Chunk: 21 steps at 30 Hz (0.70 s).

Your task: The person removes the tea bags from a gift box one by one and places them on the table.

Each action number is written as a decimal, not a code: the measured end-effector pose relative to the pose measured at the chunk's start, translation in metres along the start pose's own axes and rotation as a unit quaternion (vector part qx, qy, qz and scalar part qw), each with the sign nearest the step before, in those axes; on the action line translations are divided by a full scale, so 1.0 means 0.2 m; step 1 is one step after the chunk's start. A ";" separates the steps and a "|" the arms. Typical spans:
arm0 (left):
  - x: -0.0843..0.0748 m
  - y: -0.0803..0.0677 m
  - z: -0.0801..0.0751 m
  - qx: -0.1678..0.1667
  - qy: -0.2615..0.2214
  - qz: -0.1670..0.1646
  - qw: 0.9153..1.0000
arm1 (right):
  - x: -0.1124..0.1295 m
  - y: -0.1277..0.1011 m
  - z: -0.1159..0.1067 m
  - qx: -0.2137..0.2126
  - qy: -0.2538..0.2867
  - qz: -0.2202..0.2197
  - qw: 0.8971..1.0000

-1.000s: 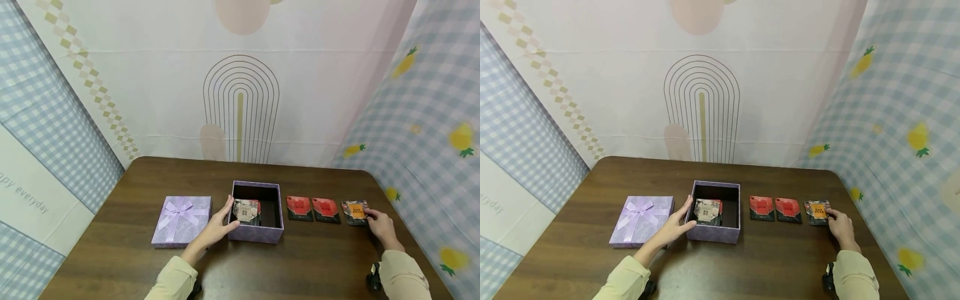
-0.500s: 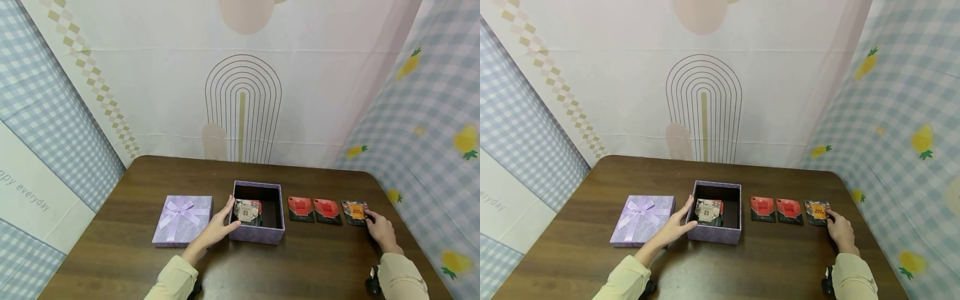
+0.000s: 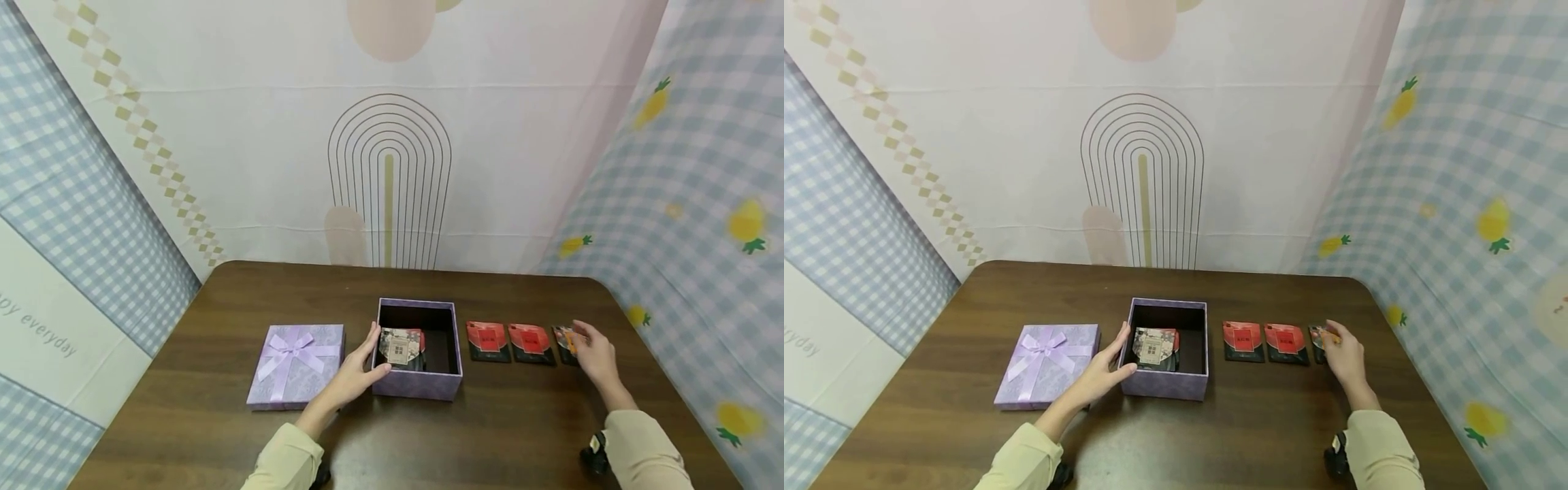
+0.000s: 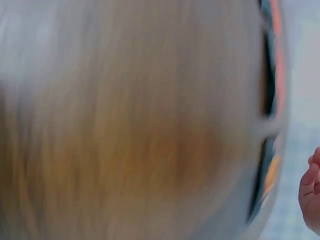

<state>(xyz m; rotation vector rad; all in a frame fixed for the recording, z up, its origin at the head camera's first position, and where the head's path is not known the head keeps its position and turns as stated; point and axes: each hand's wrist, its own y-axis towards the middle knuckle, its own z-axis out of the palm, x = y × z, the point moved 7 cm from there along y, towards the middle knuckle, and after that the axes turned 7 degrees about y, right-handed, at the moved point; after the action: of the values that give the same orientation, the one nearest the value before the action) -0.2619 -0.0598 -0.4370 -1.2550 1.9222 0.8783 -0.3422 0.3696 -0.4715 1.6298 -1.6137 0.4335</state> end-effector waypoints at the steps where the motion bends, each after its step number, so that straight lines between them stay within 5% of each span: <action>1: 0.00 0.00 0.00 0.001 0.000 0.000 1.000 | 0.04 0.00 0.02 0.001 0.017 -0.006 1.000; 9: 0.00 -0.01 0.01 0.005 -0.001 -0.004 1.000 | 0.24 0.01 0.14 0.025 0.066 -0.043 0.997; 21: 0.01 0.00 0.00 0.001 -0.007 0.006 1.000 | 0.30 -0.01 0.20 0.047 0.117 -0.035 0.991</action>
<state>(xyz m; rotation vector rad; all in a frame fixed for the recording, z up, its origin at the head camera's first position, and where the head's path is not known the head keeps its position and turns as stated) -0.2622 -0.0599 -0.4388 -1.2340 1.9211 0.8888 -0.3437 0.3001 -0.4545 1.6324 -1.3756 0.6469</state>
